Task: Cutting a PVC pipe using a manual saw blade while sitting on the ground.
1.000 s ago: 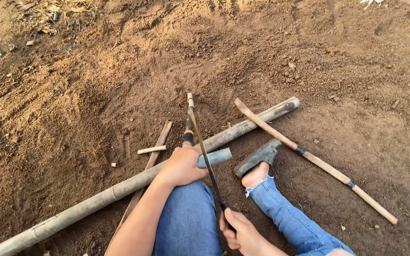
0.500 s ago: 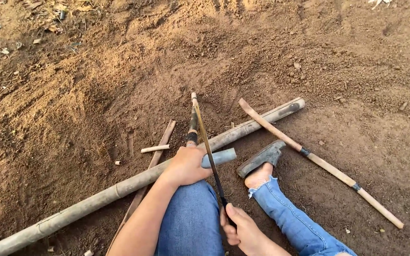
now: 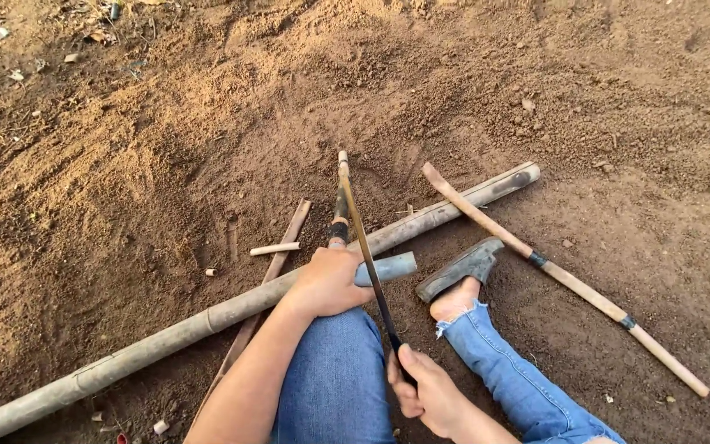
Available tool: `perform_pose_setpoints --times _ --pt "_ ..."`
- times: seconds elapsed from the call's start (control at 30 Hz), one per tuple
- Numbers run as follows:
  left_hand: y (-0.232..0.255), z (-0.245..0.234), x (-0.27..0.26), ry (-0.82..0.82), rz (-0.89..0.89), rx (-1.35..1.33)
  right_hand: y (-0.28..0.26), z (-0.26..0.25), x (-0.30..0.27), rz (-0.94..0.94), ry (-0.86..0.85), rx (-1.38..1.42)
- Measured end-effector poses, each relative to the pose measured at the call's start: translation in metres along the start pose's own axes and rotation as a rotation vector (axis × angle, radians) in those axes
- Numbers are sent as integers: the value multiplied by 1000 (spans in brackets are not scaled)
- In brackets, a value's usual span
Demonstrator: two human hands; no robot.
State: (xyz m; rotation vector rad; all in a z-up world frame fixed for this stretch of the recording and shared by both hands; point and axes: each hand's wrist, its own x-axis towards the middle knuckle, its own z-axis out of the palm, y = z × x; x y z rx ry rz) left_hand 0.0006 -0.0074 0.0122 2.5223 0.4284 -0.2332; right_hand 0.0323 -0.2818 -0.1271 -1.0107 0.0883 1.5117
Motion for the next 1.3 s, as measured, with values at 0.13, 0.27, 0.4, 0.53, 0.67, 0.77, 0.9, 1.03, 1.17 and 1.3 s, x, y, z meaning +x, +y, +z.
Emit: perform_pose_setpoints --times 0.13,0.27,0.4,0.53,0.67,0.77,0.9,1.03,1.17,1.3 --pt "-10 1 -2 14 34 -16 18 -28 -9 73 20 -67" --pt "-11 -1 -1 -12 8 -3 29 -46 -17 79 -36 -110" --pt "-1 -3 -1 -31 -27 -26 8 -11 -10 33 -27 -6" --pt "-9 3 0 14 14 -17 7 -16 -11 53 2 -28" --pt "-11 -3 -2 -12 -25 2 34 -54 -8 15 -85 -219" --pt "-12 2 -2 -21 -34 1 34 -40 -8 22 -62 -142" --pt "-10 2 -1 26 -14 -29 11 -5 4 0 -14 -52" --pt "-17 1 -3 -14 -47 -26 27 -28 -1 73 -27 -49" --pt "-14 -8 -3 -32 -73 -41 34 -48 -2 19 -66 -252" --pt "-13 0 0 -11 -42 -48 16 -9 2 14 60 -108"
